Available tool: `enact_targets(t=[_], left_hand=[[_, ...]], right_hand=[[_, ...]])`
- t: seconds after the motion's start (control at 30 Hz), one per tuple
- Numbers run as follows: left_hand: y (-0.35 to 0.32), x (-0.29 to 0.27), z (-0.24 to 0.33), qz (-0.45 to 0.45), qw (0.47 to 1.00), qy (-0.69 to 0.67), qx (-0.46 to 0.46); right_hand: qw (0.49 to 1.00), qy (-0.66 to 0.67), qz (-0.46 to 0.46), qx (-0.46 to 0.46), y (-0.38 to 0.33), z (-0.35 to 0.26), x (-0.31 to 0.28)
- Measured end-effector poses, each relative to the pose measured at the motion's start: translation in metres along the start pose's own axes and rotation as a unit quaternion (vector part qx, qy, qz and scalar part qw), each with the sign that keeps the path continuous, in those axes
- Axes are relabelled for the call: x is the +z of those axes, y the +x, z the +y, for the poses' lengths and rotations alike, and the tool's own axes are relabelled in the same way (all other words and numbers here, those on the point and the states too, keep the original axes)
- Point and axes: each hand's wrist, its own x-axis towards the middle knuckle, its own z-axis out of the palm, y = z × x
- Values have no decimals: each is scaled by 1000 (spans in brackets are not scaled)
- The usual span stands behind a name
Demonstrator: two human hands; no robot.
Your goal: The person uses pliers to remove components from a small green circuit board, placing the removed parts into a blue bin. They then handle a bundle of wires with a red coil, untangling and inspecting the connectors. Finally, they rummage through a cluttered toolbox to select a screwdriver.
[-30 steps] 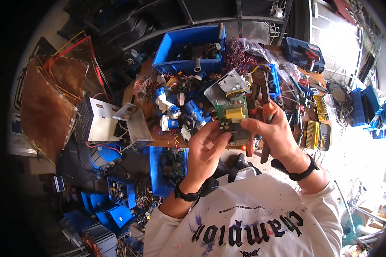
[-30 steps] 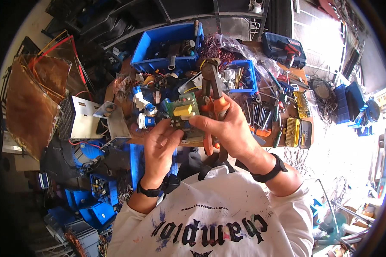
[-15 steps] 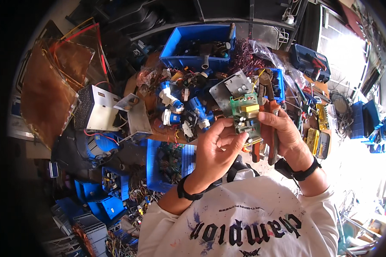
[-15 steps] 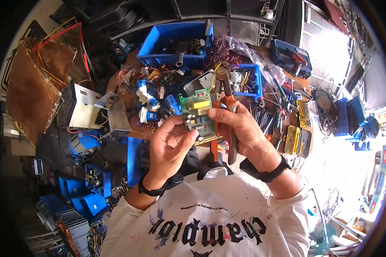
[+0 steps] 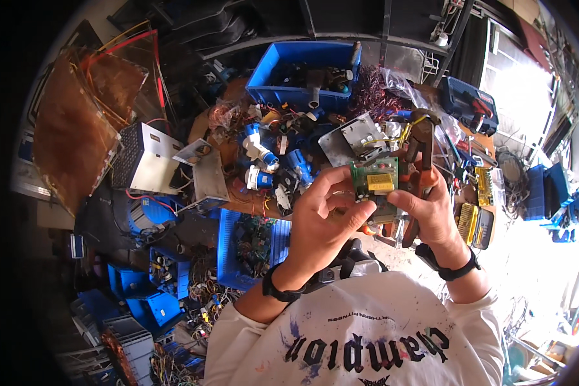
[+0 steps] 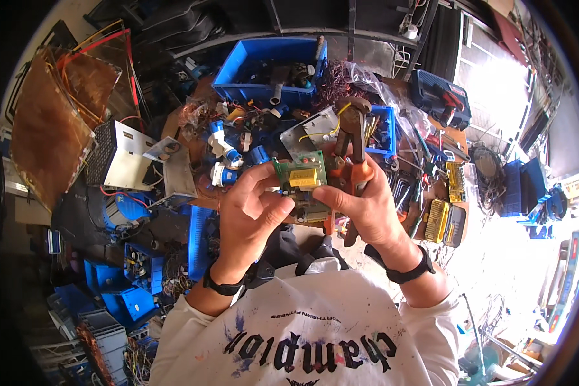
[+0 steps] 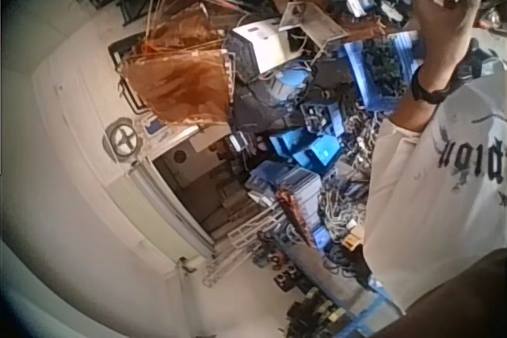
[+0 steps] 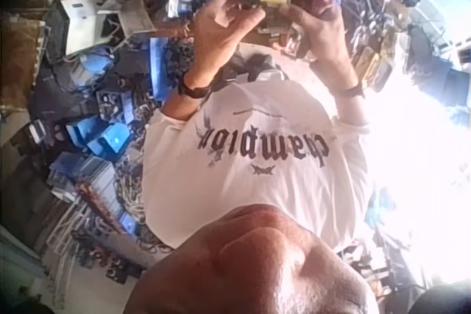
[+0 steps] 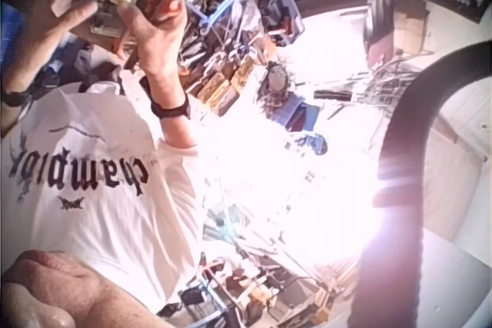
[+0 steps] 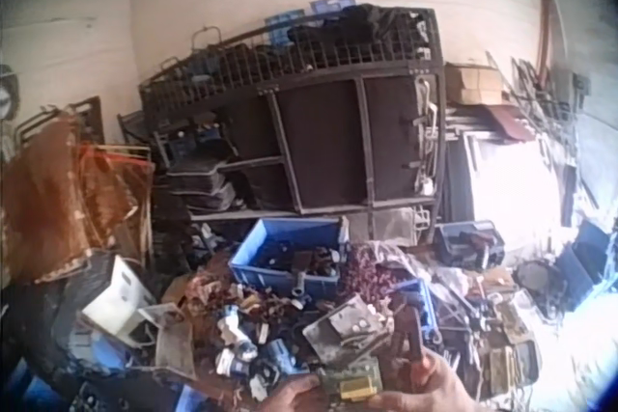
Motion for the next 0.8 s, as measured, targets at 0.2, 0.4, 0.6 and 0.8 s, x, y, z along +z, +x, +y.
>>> enact_targets(t=[0.2,0.4,0.6,0.8], left_hand=[[4,4,6,-6,1000,-18,-17],[4,6,2,-5,999,-2,40],[3,9,3,-2,999,-12,40],[2,8,-1,4,997,7,72]], right_hand=[[998,-21,-30,-51,-5,0,1],[995,-25,-38,-84,-5,1,1],[996,-30,-37,-75,-6,-1,-2],[995,-38,-43,-77,-6,-1,-2]])
